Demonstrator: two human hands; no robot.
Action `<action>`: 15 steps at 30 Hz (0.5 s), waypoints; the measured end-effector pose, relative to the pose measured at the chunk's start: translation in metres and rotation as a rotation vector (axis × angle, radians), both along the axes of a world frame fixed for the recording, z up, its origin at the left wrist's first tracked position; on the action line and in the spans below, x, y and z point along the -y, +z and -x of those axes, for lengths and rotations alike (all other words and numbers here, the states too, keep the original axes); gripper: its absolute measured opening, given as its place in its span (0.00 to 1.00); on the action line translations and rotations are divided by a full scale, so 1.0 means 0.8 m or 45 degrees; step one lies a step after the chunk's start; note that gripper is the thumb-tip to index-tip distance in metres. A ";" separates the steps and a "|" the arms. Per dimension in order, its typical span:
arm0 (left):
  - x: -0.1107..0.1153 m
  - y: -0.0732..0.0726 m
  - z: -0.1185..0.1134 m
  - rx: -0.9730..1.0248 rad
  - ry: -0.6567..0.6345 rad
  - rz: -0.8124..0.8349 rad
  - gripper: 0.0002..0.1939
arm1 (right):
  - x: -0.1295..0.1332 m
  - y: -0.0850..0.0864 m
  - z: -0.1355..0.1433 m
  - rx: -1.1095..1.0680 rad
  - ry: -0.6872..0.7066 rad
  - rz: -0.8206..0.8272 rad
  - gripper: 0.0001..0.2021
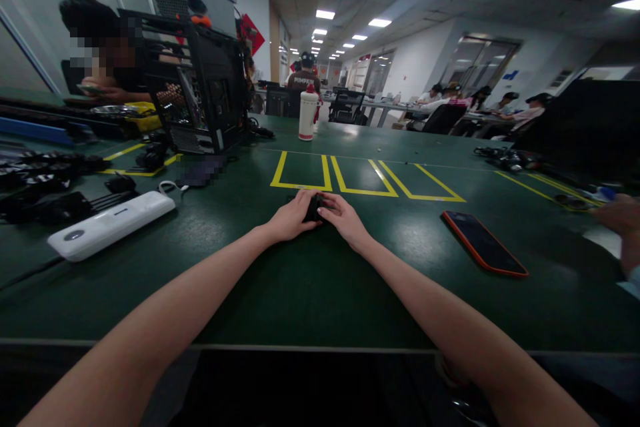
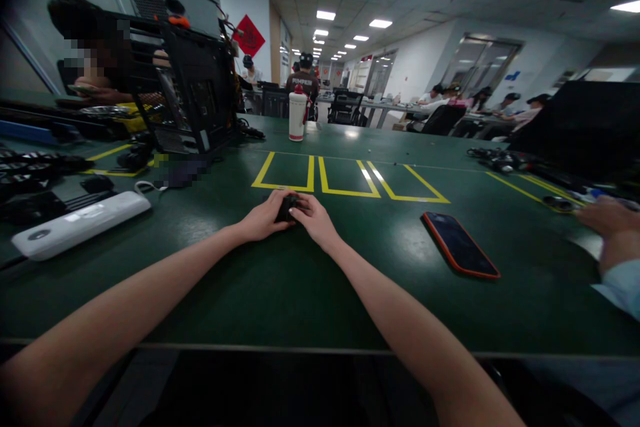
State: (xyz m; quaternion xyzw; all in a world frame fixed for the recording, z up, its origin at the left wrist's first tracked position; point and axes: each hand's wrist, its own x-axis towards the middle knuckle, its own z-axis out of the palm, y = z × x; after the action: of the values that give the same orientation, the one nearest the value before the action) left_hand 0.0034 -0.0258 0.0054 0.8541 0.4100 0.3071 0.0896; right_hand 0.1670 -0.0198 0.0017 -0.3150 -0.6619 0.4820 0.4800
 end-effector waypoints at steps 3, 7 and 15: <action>0.001 0.000 0.000 0.008 -0.007 0.001 0.31 | -0.001 -0.003 -0.003 -0.010 0.081 0.045 0.14; 0.001 0.000 0.001 0.004 -0.011 0.003 0.32 | 0.002 -0.003 -0.005 -0.044 0.143 0.031 0.17; -0.001 -0.001 0.000 0.006 0.005 -0.011 0.31 | 0.006 0.004 0.000 -0.009 -0.038 -0.024 0.09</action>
State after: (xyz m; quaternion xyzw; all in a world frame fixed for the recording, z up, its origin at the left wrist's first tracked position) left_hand 0.0033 -0.0252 0.0047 0.8531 0.4101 0.3110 0.0861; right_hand 0.1672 -0.0244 0.0050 -0.3186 -0.6601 0.4694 0.4924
